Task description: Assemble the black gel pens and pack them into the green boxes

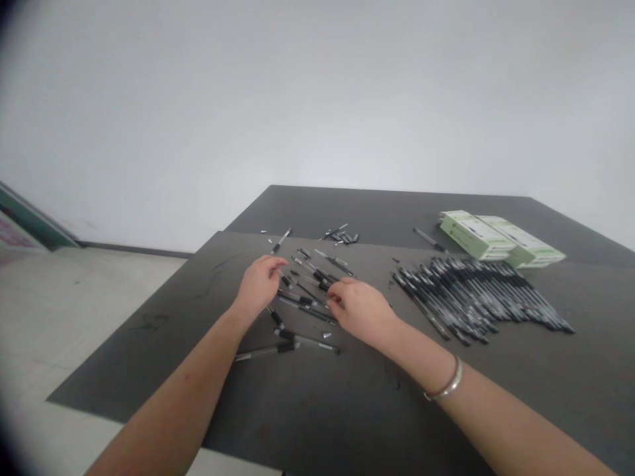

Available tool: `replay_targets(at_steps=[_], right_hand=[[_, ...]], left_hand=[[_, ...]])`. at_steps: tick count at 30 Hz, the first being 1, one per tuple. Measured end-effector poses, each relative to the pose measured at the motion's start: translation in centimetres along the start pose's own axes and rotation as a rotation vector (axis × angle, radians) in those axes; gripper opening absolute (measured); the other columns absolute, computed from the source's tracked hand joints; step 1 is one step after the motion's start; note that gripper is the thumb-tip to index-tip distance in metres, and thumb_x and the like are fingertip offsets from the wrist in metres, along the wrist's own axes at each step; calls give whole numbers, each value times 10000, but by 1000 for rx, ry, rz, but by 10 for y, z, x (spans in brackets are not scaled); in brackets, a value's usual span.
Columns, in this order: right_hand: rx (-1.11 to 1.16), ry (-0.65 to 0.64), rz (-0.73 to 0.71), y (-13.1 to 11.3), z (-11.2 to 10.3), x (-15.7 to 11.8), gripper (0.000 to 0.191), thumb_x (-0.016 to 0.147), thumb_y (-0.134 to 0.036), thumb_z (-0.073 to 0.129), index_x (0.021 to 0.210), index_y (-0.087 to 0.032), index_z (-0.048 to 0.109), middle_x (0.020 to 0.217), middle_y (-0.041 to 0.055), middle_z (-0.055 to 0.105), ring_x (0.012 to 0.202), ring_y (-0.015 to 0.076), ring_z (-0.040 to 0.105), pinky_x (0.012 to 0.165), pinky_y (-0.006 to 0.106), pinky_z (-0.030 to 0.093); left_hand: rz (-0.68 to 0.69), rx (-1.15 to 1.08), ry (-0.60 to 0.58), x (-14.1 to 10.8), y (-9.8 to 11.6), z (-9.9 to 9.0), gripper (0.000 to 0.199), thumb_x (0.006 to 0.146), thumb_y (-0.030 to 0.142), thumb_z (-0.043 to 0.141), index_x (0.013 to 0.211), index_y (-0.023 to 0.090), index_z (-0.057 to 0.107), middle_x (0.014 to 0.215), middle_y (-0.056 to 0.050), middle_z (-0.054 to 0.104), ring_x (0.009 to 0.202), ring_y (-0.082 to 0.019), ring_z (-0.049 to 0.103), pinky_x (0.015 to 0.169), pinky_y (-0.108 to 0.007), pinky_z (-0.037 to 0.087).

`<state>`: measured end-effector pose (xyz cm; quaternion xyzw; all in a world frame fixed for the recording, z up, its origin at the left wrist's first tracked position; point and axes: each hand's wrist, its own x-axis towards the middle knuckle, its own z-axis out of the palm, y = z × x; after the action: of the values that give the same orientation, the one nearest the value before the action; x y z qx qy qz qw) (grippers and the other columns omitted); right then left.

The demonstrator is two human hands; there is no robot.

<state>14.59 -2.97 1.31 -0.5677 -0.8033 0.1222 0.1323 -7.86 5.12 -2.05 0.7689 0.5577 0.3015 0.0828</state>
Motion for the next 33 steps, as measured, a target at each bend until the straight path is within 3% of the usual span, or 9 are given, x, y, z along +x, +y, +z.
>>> replay_targets(at_steps=[5,14,18,24,33], right_hand=[[-184,-71,45,-13,11,16,190,877,-303,532,910,-205,692,934,71,689,856,221,659,706,285,446],[-227,-74,95,-17,18,18,174,849,-195,497,845,-147,664,927,141,710,864,244,674,723,295,454],[-207,-77,94,-13,11,10,165,819,-192,507,794,-162,668,854,111,722,793,226,678,673,279,444],[79,43,173,13,-8,-18,136,793,-226,527,780,-200,660,670,16,687,610,166,631,585,252,425],[432,251,300,53,-3,-42,236,824,-297,533,947,-189,703,791,30,724,695,189,656,627,280,478]], left_hand=[[97,2,-83,-3,6,7,307,830,106,566,1081,243,676,1167,-6,682,1107,-196,593,992,-331,437],[99,41,-177,-7,11,12,284,864,142,550,1084,258,686,1171,-26,691,1122,-218,588,984,-394,412],[97,54,-195,-7,13,10,236,855,168,572,1026,253,711,1115,-32,702,1071,-234,600,953,-404,428],[105,66,-214,-8,15,10,197,838,159,592,944,247,733,1039,-41,703,1041,-241,598,954,-423,410],[129,62,-198,-9,14,9,164,848,144,571,881,244,697,991,-17,706,1004,-228,593,921,-397,402]])
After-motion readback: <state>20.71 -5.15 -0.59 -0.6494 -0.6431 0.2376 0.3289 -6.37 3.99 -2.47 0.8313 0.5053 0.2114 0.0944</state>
